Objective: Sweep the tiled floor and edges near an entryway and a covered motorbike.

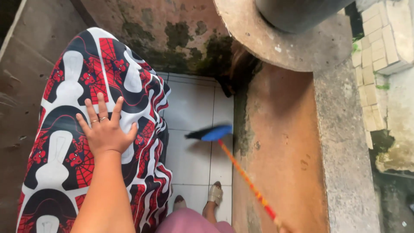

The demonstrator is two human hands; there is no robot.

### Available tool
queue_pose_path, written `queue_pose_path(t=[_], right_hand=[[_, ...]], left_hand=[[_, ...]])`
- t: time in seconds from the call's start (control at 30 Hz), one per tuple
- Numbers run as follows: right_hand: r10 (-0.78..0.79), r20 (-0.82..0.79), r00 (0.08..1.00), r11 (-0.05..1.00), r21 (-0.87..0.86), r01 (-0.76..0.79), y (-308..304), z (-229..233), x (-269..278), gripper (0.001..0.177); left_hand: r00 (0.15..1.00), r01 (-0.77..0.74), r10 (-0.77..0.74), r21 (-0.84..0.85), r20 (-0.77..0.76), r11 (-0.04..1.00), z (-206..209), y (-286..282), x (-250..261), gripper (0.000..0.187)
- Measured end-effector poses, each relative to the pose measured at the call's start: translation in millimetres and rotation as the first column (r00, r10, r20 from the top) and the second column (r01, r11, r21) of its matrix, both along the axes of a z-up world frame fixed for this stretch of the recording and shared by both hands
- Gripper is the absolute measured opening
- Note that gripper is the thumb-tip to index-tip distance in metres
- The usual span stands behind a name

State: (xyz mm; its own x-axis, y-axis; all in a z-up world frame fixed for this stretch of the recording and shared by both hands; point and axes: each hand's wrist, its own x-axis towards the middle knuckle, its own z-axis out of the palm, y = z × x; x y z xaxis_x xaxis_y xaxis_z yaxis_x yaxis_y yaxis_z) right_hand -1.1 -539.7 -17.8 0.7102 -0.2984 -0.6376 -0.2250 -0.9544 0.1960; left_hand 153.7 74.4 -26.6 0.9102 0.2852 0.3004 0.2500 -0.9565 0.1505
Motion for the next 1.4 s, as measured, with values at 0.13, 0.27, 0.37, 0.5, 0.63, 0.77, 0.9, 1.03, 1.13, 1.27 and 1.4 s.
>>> queue_pose_path(t=[0.13,0.27,0.37,0.5,0.63,0.77,0.9,1.03,1.13,1.27,1.4], right_hand=[[0.089,-0.091,0.992,0.978,-0.181,-0.104,25.9,0.4,61.5,0.063],[0.268,0.104,0.958,0.957,-0.141,-0.253,48.5,-93.4,169.2,0.072],[0.195,0.054,0.979,0.977,-0.103,-0.189,97.7,-159.7,250.9,0.058],[0.167,0.071,0.983,0.966,-0.212,-0.148,148.1,-240.7,308.3,0.063],[0.15,0.159,0.976,0.989,-0.029,-0.147,120.2,-334.5,296.0,0.057],[0.079,0.077,0.994,0.996,0.034,-0.082,59.7,-360.5,203.4,0.046],[-0.113,-0.11,0.987,0.992,0.048,0.119,20.4,-303.2,79.3,0.066],[0.104,-0.344,0.933,0.994,0.06,-0.088,28.8,-207.2,-19.5,0.064],[0.219,-0.37,0.903,0.976,0.079,-0.205,35.8,-178.9,-46.2,0.072],[0.166,-0.229,0.959,0.977,0.169,-0.128,29.8,-147.6,-36.0,0.07],[0.226,-0.016,0.974,0.966,0.133,-0.222,32.6,-167.1,6.3,0.062]], left_hand=[[1.0,0.008,-0.008,-0.012,-0.022,1.0,-0.8,-1.5,-2.4,0.083],[1.0,-0.009,0.008,-0.012,-0.019,1.0,0.5,-2.6,-0.6,0.083],[0.999,-0.017,0.017,0.002,-0.032,1.0,1.4,-6.1,-3.6,0.083],[1.0,-0.008,0.008,0.018,-0.007,1.0,4.0,-5.3,1.8,0.084],[1.0,-0.013,0.014,0.047,-0.024,0.999,-0.2,-1.7,7.8,0.084],[0.999,-0.012,0.013,0.041,-0.032,0.999,5.8,-4.0,1.6,0.083],[0.999,-0.008,0.009,0.028,-0.053,1.0,5.5,-4.2,3.4,0.086],[0.997,0.023,-0.022,0.013,-0.079,1.0,6.0,3.1,1.4,0.085],[0.995,0.052,-0.052,0.005,-0.086,0.999,2.3,2.5,-4.4,0.083],[0.997,0.047,-0.045,0.023,-0.066,0.999,-0.5,1.9,0.3,0.083],[0.999,0.023,-0.023,-0.007,-0.022,1.0,-6.2,6.2,0.8,0.083]])
